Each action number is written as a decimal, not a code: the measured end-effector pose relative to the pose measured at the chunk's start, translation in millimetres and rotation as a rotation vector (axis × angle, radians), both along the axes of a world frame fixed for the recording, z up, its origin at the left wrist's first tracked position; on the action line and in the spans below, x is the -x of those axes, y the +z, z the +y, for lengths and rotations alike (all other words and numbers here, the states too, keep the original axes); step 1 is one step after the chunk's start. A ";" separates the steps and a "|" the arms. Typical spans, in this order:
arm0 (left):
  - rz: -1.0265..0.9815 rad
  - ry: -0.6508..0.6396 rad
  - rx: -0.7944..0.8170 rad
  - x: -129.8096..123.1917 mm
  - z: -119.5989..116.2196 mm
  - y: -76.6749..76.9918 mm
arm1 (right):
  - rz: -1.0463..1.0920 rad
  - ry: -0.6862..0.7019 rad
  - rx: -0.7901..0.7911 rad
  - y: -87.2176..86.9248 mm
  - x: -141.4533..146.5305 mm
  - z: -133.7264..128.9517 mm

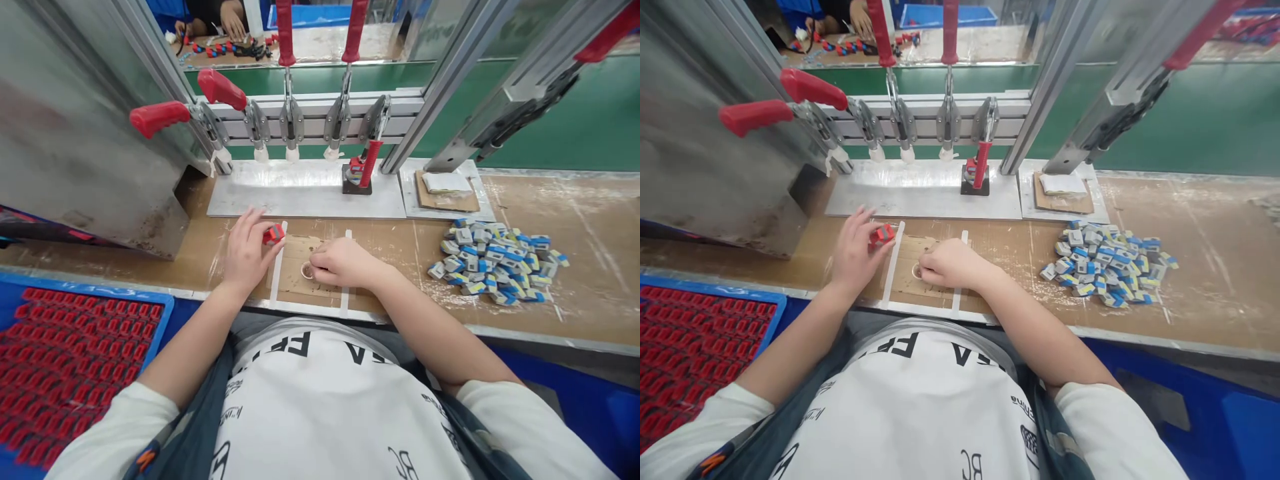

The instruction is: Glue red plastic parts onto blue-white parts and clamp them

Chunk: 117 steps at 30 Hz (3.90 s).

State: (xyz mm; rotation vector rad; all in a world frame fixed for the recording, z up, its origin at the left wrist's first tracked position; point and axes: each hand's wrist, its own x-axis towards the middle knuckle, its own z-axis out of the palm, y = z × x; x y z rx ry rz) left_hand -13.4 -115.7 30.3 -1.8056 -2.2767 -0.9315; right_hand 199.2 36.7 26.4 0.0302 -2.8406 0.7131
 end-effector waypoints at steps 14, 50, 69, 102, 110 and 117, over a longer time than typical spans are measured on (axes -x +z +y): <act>-0.588 -0.306 0.134 -24.3 105.8 -30.2 | 0.342 -0.328 0.642 -9.9 -10.4 25.0; -0.527 -0.300 0.187 -31.7 109.3 -28.7 | 0.515 -0.721 0.296 -27.8 -4.6 49.7; -0.508 -0.306 0.169 -32.6 112.6 -27.8 | 0.446 -0.498 0.264 -7.1 -14.4 35.1; -0.908 -0.500 0.132 -41.2 108.1 11.2 | 0.373 -0.723 -0.027 36.4 -121.2 17.9; -0.919 -0.593 0.244 -32.3 98.2 8.5 | 0.446 -0.437 -0.002 48.5 -45.4 22.1; -1.399 -0.768 0.459 -33.2 93.3 6.3 | 0.488 -0.218 -0.198 53.8 -39.4 32.0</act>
